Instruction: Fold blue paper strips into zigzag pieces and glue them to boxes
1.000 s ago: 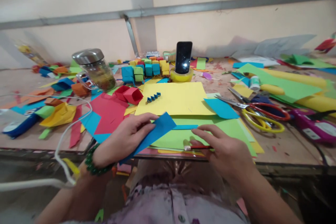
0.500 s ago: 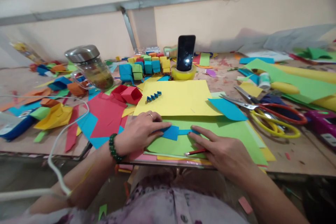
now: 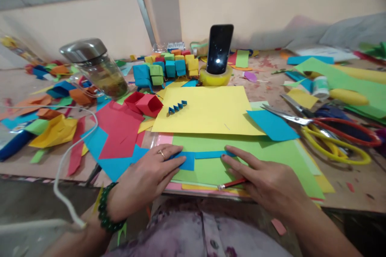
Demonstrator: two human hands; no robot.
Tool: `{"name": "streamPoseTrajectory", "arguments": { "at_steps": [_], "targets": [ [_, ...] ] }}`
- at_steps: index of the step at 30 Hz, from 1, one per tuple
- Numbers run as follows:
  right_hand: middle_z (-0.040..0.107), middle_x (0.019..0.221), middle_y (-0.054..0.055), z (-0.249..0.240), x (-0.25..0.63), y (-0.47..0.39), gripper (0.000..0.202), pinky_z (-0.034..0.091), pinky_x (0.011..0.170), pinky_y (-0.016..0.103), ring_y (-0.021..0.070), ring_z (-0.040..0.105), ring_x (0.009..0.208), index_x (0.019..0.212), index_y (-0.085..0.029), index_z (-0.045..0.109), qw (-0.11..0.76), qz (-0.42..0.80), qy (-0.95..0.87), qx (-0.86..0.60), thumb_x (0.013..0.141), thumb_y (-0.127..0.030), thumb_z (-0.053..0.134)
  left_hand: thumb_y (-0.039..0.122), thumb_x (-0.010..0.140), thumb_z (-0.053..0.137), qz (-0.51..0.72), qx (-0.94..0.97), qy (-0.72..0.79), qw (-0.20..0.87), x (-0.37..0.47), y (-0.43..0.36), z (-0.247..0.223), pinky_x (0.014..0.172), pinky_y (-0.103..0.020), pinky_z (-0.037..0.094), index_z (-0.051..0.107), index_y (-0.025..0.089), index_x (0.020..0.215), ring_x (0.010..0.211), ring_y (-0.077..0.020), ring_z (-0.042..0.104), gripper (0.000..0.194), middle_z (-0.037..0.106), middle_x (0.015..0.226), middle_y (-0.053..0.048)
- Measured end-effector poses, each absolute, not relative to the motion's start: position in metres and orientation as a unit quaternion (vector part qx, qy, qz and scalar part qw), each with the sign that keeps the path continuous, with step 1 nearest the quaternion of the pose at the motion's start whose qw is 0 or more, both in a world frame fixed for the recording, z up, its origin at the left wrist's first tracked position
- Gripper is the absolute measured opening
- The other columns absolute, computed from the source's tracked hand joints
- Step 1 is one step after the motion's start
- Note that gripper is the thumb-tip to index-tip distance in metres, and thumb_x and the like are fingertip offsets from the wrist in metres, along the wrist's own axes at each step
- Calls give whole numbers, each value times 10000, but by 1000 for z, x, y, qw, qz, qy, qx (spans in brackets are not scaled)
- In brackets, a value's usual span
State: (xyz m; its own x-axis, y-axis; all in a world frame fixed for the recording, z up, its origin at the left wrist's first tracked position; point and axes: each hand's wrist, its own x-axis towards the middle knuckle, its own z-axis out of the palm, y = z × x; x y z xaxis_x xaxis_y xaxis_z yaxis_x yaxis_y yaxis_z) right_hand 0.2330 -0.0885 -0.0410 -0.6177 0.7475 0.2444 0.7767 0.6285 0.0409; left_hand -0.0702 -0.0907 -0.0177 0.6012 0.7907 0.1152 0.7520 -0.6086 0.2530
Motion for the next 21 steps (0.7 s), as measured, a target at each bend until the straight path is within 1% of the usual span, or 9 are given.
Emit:
{"name": "streamPoseTrajectory", "arguments": {
  "at_steps": [3, 5, 8, 10, 13, 16, 19, 21],
  "targets": [
    [544, 1332, -23, -41, 233, -89, 409, 439, 474, 273, 128, 619, 509, 1195, -320, 617, 105, -77, -896, -424, 840, -165, 488, 218, 948, 392, 98, 883, 449, 96, -69, -98, -19, 941, -391, 489, 512, 338, 1278, 1212, -221, 458, 371, 493, 1335, -45],
    [546, 1329, -28, -40, 233, -89, 401, 439, 470, 279, 129, 612, 500, 1191, -318, 620, 107, -77, -897, -422, 844, -170, 485, 236, 951, 389, 88, 881, 456, 89, -65, -99, -18, 919, -410, 504, 501, 345, 1290, 1188, -231, 475, 374, 499, 1325, -57],
    [545, 1331, -24, -40, 234, -89, 397, 446, 480, 282, 134, 619, 518, 1197, -318, 615, 108, -74, -896, -424, 848, -179, 487, 293, 943, 418, 84, 880, 464, 60, -60, -97, -16, 878, -425, 526, 516, 268, 1284, 1113, -245, 514, 355, 549, 1270, -86],
    [548, 1331, -17, -41, 234, -90, 400, 448, 486, 280, 133, 623, 527, 1200, -320, 613, 110, -71, -896, -425, 847, -179, 491, 297, 928, 456, 70, 892, 447, 23, -63, -94, -17, 866, -430, 532, 531, 227, 1261, 1075, -249, 528, 348, 566, 1263, -88],
    [570, 1311, 1, -41, 234, -90, 401, 442, 484, 269, 126, 621, 520, 1197, -316, 617, 117, -67, -896, -423, 843, -175, 492, 219, 906, 490, 43, 916, 396, -49, -73, -91, -19, 862, -425, 535, 550, 167, 1225, 1036, -249, 550, 328, 592, 1237, -104],
    [576, 1304, 9, -40, 234, -90, 397, 441, 481, 264, 125, 622, 519, 1193, -314, 620, 120, -63, -896, -424, 842, -176, 496, 150, 899, 473, 81, 922, 363, -103, -79, -93, -16, 886, -391, 529, 554, 87, 1198, 1015, -229, 572, 316, 642, 1146, -118],
    [552, 1330, 8, -39, 234, -90, 417, 454, 480, 278, 137, 628, 530, 1213, -311, 607, 105, -58, -898, -424, 836, -168, 497, 127, 891, 475, 126, 920, 350, -125, -66, -99, -10, 862, -387, 532, 536, 77, 1225, 1038, -239, 562, 343, 627, 1182, -123],
    [540, 1341, 7, -38, 234, -90, 432, 461, 476, 288, 145, 632, 532, 1224, -311, 600, 94, -53, -899, -424, 832, -162, 494, 131, 893, 471, 132, 921, 348, -116, -48, -103, -6, 753, -361, 553, 552, 82, 1213, 948, -234, 584, 333, 647, 1127, -125]
  ]
}}
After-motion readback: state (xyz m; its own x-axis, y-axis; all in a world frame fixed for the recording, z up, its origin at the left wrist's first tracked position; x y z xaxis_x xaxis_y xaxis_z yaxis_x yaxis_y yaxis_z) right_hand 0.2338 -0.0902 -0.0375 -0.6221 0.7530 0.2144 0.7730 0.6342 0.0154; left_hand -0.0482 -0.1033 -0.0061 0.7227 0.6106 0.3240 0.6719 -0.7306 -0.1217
